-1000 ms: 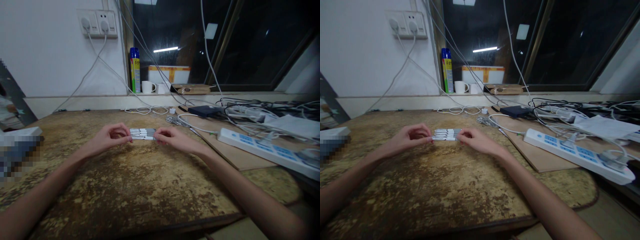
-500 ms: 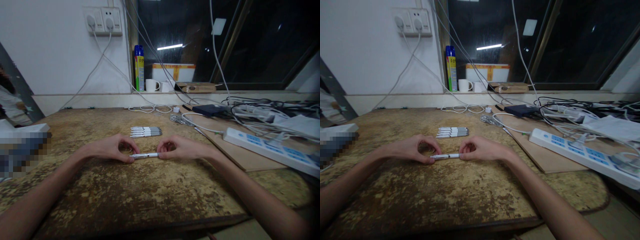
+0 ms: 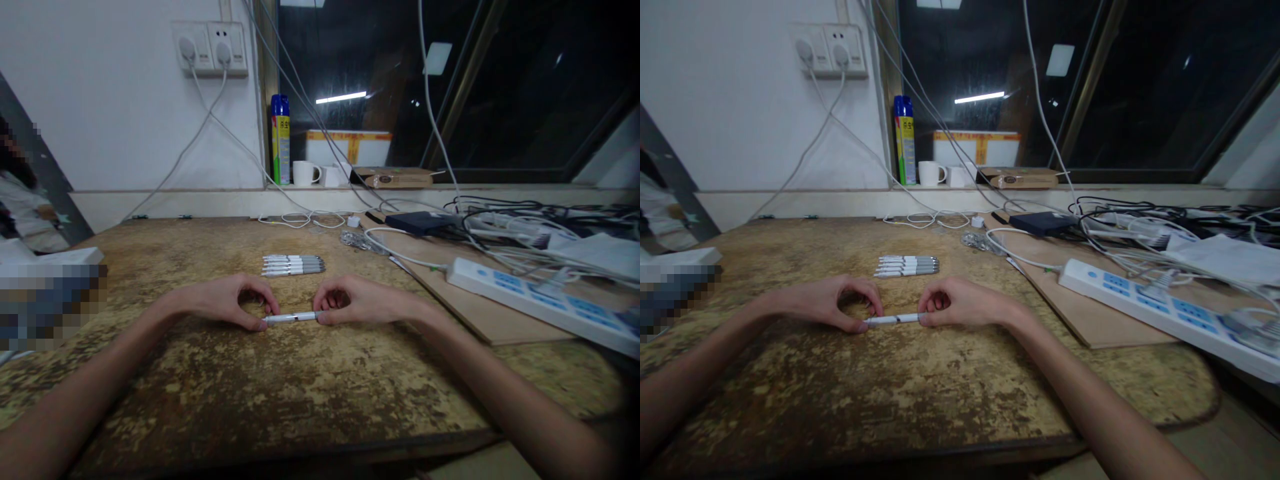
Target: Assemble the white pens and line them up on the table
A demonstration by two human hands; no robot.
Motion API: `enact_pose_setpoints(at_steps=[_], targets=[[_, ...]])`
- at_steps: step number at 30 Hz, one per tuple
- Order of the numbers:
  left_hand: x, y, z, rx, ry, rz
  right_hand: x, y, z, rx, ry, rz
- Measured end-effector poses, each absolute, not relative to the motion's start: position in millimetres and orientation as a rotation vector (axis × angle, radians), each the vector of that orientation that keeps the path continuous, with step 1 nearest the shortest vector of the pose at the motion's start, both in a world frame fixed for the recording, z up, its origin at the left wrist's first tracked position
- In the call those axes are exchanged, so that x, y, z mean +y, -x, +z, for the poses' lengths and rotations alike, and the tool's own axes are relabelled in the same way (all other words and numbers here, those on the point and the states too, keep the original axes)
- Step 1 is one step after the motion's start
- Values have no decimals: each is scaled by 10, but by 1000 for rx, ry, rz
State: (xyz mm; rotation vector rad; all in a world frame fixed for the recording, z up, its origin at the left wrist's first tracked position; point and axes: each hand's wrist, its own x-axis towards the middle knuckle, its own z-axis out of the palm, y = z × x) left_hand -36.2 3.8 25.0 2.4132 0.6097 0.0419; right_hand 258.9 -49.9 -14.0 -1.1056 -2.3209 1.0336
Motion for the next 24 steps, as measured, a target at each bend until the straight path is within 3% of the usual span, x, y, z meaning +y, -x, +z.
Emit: enact_pose_setpoints(at_steps=[9,17,24], targets=[[13,357,285,616,-2413,49,-502,-2567,19,-2310,1067,1074],[33,329,263,741,-2337,94,-139,-2514,189,-2351,1272,402],[128,315,118,977,-2566,541,-55,-2549,-65,-2341,1284,110]])
